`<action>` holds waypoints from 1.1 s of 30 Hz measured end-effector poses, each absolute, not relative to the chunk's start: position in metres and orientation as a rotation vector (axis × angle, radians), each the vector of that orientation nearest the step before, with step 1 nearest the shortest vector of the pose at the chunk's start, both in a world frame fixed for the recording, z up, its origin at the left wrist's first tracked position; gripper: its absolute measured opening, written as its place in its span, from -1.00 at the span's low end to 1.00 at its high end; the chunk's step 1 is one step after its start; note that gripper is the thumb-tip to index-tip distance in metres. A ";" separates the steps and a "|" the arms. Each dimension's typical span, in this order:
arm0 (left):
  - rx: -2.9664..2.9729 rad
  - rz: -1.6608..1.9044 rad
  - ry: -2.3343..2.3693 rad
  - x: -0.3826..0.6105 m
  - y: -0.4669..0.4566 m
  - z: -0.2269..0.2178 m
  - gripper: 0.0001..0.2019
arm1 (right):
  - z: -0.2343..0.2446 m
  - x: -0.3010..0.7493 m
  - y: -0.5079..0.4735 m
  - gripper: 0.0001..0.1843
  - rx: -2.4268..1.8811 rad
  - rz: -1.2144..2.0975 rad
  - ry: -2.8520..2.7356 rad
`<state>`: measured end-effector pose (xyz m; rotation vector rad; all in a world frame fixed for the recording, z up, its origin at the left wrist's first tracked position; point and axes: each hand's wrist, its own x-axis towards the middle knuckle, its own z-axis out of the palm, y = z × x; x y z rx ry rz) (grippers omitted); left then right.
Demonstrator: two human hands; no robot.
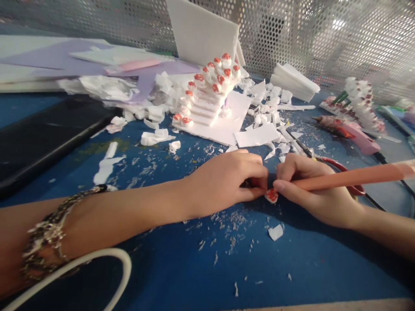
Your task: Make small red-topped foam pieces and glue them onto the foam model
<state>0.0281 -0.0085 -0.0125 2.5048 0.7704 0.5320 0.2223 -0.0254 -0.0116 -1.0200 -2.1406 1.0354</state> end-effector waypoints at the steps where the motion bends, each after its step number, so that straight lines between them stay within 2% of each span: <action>1: 2.507 0.526 0.772 0.028 -0.009 -0.013 -0.86 | -0.012 0.222 -0.025 -0.76 -1.023 1.031 -2.142; 14: 2.520 0.489 0.765 0.027 -0.009 -0.013 -0.89 | -0.012 0.224 -0.025 -0.73 -1.025 0.951 -2.171; 22: 2.519 0.516 0.768 0.028 -0.008 -0.013 -0.92 | -0.011 0.225 -0.028 -0.76 -0.822 0.985 -2.289; 33: 2.530 0.497 0.774 0.027 -0.008 -0.012 -0.92 | -0.011 0.226 -0.026 -0.71 -0.952 0.878 -2.292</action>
